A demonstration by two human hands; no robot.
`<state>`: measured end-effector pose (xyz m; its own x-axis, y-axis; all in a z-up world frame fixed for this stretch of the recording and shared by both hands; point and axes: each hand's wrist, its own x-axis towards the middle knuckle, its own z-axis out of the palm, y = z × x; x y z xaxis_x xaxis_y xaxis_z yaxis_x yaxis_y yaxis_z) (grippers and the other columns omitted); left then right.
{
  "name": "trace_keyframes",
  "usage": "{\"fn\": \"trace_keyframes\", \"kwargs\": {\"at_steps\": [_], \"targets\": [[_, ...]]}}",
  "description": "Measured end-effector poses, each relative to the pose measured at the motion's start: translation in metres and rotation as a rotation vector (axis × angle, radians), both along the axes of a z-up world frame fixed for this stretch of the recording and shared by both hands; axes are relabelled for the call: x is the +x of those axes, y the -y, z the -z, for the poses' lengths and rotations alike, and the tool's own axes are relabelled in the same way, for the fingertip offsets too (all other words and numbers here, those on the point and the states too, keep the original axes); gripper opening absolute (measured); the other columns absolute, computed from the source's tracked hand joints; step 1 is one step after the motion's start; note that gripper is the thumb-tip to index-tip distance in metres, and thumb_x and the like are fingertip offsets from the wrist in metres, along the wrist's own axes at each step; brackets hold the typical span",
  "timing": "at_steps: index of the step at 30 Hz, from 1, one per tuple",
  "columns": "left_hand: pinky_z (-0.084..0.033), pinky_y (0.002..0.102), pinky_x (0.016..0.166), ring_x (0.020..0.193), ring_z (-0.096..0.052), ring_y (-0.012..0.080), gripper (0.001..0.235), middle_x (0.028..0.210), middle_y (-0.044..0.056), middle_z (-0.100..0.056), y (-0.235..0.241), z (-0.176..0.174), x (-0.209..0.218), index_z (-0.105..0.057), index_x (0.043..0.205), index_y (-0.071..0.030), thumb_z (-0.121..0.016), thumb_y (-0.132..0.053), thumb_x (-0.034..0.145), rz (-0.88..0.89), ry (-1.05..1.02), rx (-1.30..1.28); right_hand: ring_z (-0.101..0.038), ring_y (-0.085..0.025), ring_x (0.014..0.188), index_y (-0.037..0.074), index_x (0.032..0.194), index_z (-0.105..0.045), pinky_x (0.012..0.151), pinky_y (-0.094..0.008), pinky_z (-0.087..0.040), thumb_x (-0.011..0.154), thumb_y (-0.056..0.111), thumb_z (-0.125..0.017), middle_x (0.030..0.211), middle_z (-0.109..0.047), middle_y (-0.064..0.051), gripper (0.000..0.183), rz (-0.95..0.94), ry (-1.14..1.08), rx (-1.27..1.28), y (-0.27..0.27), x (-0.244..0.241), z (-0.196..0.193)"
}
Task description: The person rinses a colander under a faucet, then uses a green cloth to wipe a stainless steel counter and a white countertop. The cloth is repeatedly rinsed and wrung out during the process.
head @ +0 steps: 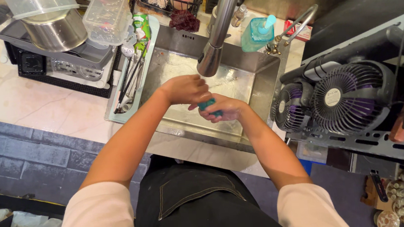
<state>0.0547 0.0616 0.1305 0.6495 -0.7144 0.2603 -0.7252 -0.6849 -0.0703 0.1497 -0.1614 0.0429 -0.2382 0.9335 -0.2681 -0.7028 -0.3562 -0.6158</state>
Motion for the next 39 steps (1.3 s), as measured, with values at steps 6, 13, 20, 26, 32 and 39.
{"fn": "trace_keyframes", "kwargs": {"at_steps": [6, 13, 20, 26, 32, 39], "targets": [[-0.057, 0.040, 0.068, 0.083, -0.076, 0.0266, 0.010, 0.093, 0.009, -0.078, 0.023, 0.044, 0.003, -0.072, 0.087, -0.015, -0.064, -0.018, 0.092, -0.542, -0.463, 0.122, -0.071, -0.027, 0.074, 0.002, 0.104, -0.071, 0.067, -0.040, -0.057, 0.083, 0.025, -0.086, 0.084, -0.074, -0.014, 0.034, 0.287, 1.514, 0.067, -0.035, -0.013, 0.003], [-0.056, 0.046, 0.079, 0.094, -0.071, 0.0347, 0.022, 0.098, 0.018, -0.074, 0.032, 0.067, 0.008, -0.073, 0.100, -0.010, -0.068, -0.013, 0.078, -0.799, -0.977, -0.322, -0.072, -0.038, 0.079, 0.003, 0.105, -0.066, 0.068, -0.049, -0.056, 0.096, 0.019, -0.068, 0.088, -0.073, -0.018, 0.018, 0.104, 2.124, -0.190, -0.036, -0.023, -0.007], [-0.050, 0.041, 0.102, 0.125, -0.059, 0.0261, 0.043, 0.135, 0.010, -0.061, 0.036, 0.031, -0.056, -0.063, 0.135, -0.010, -0.063, -0.016, 0.093, -0.499, -0.172, -0.213, -0.057, -0.017, 0.047, 0.004, 0.091, -0.066, 0.044, -0.033, -0.045, 0.088, 0.015, -0.072, 0.061, -0.060, -0.005, 0.013, -0.015, 1.137, -0.507, -0.024, -0.029, -0.020], [-0.050, 0.036, 0.106, 0.125, -0.061, 0.0201, 0.048, 0.135, 0.004, -0.060, 0.035, 0.005, -0.076, -0.060, 0.135, -0.014, -0.060, -0.020, 0.088, -0.299, 0.382, -0.276, -0.034, -0.004, 0.043, 0.010, 0.093, -0.056, 0.036, -0.021, -0.022, 0.096, 0.014, -0.061, 0.056, -0.039, 0.004, 0.008, -0.306, 0.075, -0.313, 0.002, 0.001, -0.038], [-0.057, 0.039, 0.077, 0.084, -0.073, 0.0257, 0.014, 0.088, 0.006, -0.072, 0.025, 0.040, -0.046, -0.066, 0.090, -0.011, -0.066, -0.025, 0.094, -0.228, -0.023, -0.058, -0.034, -0.004, 0.048, 0.013, 0.090, -0.052, 0.037, -0.020, -0.023, 0.101, 0.020, -0.064, 0.061, -0.036, 0.006, 0.018, -0.345, -0.128, -0.360, -0.007, -0.013, 0.003], [-0.058, 0.041, 0.065, 0.078, -0.075, 0.0272, 0.015, 0.084, 0.008, -0.077, 0.049, 0.089, -0.022, -0.073, 0.072, -0.013, -0.065, -0.016, 0.085, -0.574, -0.462, 0.065, -0.063, -0.024, 0.060, 0.010, 0.094, -0.066, 0.050, -0.037, -0.047, 0.085, 0.028, -0.084, 0.071, -0.066, -0.010, 0.027, 0.033, 1.384, -0.222, -0.023, -0.020, 0.054]]}}
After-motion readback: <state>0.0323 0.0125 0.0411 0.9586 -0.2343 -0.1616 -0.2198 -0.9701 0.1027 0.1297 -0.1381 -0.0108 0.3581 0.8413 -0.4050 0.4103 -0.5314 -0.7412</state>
